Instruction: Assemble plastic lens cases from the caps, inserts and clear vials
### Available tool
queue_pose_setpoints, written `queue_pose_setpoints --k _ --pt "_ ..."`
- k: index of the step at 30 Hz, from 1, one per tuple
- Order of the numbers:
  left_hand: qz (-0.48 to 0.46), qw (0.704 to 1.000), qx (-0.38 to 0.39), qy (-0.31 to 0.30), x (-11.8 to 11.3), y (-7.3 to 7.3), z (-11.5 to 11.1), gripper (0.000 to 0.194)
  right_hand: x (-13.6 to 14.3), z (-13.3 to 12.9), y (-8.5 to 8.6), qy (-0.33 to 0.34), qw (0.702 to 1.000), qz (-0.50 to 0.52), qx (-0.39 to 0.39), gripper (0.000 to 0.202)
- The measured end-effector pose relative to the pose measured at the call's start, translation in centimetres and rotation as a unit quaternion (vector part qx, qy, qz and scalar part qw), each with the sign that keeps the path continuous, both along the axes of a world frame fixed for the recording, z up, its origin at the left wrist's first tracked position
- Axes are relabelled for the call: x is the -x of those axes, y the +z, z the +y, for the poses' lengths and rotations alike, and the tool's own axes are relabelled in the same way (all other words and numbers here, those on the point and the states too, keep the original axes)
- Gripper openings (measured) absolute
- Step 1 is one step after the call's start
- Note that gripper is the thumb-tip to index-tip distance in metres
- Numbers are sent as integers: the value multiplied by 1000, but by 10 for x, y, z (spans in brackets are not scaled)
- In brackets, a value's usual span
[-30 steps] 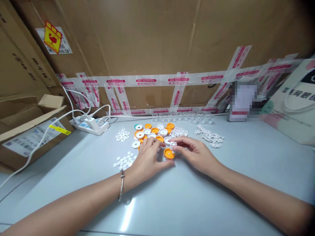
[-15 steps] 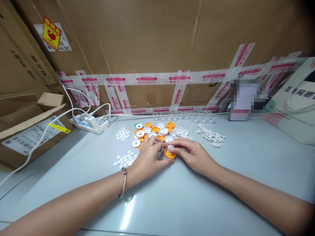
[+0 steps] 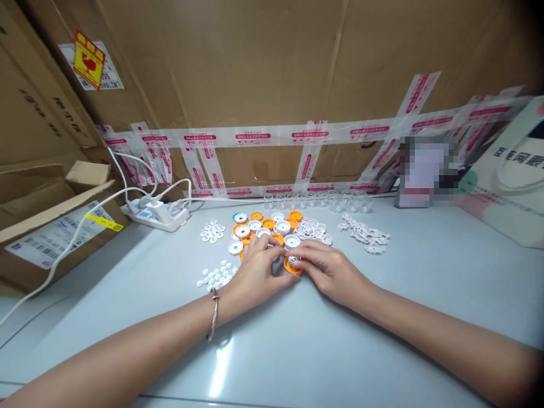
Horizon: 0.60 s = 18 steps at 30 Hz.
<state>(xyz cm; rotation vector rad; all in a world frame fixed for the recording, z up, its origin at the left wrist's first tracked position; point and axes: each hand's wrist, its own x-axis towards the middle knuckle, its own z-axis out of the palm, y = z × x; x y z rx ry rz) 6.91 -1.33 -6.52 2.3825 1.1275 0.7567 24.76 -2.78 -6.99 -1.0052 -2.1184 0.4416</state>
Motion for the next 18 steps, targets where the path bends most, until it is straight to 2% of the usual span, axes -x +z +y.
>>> queue_pose_setpoints --k 11,18 --pt "2 1000 12 2 -1 -1 0 30 -3 -1 -1 -8 1000 -3 -8 27" --pt "1 1000 -6 0 -1 -1 -2 26 0 -6 4 -20 999 9 48 26"
